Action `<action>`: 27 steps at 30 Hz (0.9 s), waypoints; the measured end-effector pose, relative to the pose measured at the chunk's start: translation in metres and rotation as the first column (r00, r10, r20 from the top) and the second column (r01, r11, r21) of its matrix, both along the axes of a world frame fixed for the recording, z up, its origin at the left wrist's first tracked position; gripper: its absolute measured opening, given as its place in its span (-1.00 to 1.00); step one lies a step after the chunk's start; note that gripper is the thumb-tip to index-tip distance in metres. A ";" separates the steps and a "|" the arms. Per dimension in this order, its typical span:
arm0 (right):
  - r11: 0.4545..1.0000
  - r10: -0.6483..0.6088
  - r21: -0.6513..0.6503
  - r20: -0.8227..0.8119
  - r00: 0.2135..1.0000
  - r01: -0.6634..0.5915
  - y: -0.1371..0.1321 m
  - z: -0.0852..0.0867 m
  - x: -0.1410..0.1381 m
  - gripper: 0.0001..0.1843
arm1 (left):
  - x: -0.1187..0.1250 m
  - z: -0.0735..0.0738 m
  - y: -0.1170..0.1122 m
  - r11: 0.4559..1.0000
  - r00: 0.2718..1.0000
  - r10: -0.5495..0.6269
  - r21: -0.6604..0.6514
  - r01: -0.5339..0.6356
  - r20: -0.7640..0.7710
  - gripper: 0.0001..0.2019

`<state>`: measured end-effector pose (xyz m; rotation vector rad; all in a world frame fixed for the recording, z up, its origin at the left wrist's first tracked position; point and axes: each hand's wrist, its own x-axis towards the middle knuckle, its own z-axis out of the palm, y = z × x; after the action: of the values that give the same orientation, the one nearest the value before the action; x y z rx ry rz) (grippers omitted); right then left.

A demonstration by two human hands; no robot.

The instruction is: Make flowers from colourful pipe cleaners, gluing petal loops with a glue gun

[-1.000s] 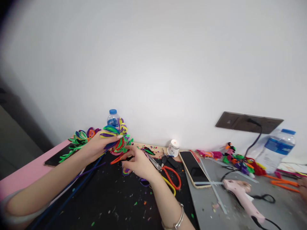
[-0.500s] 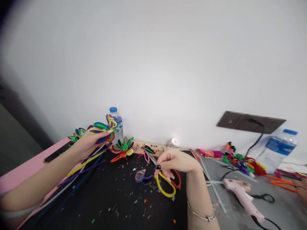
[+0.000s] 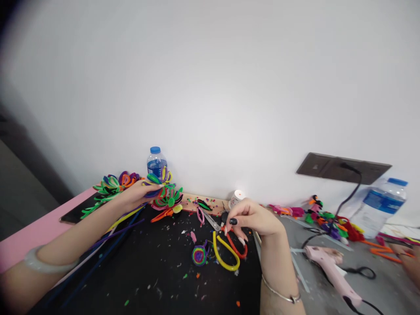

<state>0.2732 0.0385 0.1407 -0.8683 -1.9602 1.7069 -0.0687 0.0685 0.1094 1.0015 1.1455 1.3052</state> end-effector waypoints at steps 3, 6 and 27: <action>1.000 0.000 -0.011 -0.007 1.000 0.000 0.001 0.000 -0.002 -0.66 | 0.005 -0.010 0.008 0.997 0.998 -0.050 -0.052 0.049 -0.028 -0.84; 1.000 0.005 -0.014 -0.021 1.000 -0.006 0.001 0.000 -0.003 -0.68 | 0.005 -0.018 0.013 0.994 0.990 -0.075 -0.085 0.065 -0.117 -0.84; 0.990 0.138 -0.005 -0.082 0.987 -0.139 0.011 -0.007 -0.010 -0.77 | -0.015 -0.010 0.018 0.943 0.889 -0.235 -0.315 0.109 -0.393 -0.85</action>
<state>0.2633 0.0492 0.1334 -0.6685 -2.0003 1.8014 -0.0841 0.0860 0.0996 1.1736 1.4881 0.7625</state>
